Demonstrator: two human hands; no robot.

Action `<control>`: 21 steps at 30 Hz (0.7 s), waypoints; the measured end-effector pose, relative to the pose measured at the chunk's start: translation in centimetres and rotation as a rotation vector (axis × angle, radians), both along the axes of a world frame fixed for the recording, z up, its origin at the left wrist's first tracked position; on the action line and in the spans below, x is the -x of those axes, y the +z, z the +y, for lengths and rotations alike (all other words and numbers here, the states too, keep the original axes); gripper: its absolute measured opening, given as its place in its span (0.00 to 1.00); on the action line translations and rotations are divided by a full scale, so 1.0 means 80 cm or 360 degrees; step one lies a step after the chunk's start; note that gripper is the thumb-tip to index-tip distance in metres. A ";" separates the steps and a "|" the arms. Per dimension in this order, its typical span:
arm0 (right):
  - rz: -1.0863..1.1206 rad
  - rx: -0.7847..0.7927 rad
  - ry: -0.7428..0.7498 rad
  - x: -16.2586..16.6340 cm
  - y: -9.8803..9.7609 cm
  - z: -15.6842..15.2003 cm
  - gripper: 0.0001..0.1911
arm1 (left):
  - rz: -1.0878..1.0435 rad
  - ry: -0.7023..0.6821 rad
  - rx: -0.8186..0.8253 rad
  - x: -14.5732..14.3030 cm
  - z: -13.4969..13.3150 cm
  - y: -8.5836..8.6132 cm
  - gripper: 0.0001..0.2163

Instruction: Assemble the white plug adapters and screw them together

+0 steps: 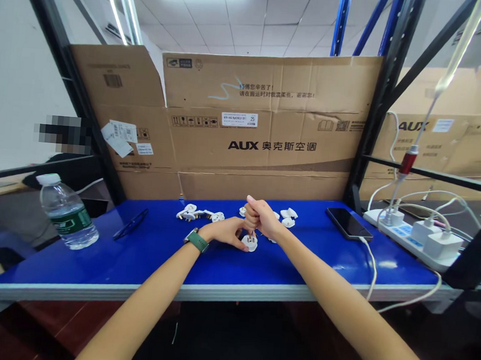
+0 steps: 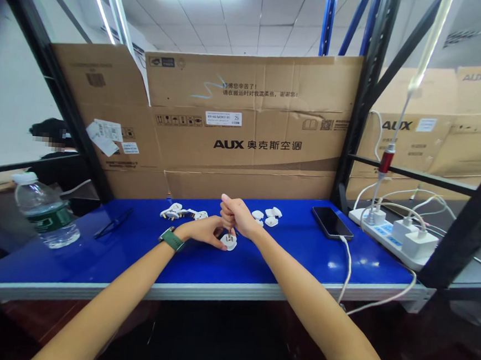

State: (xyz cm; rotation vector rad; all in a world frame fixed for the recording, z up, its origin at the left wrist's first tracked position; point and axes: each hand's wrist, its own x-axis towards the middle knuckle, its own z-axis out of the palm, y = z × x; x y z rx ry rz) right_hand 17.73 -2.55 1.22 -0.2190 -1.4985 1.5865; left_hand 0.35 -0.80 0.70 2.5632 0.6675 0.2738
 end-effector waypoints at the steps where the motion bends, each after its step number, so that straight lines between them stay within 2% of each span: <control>1: -0.0007 -0.0005 -0.0007 0.001 0.000 0.000 0.32 | -0.0004 -0.0011 0.0004 0.000 0.001 0.000 0.23; 7: 0.0022 0.0041 -0.0103 0.003 0.001 -0.002 0.31 | 0.0020 -0.0018 -0.0002 0.001 0.000 0.001 0.22; 13: 0.0030 0.0021 0.0095 0.000 -0.001 -0.001 0.29 | -0.0009 -0.0035 -0.0023 0.001 0.003 -0.004 0.22; 21: 0.0016 0.0037 0.0043 0.011 -0.004 -0.003 0.24 | 0.0066 0.0059 -0.0083 0.003 0.007 -0.008 0.25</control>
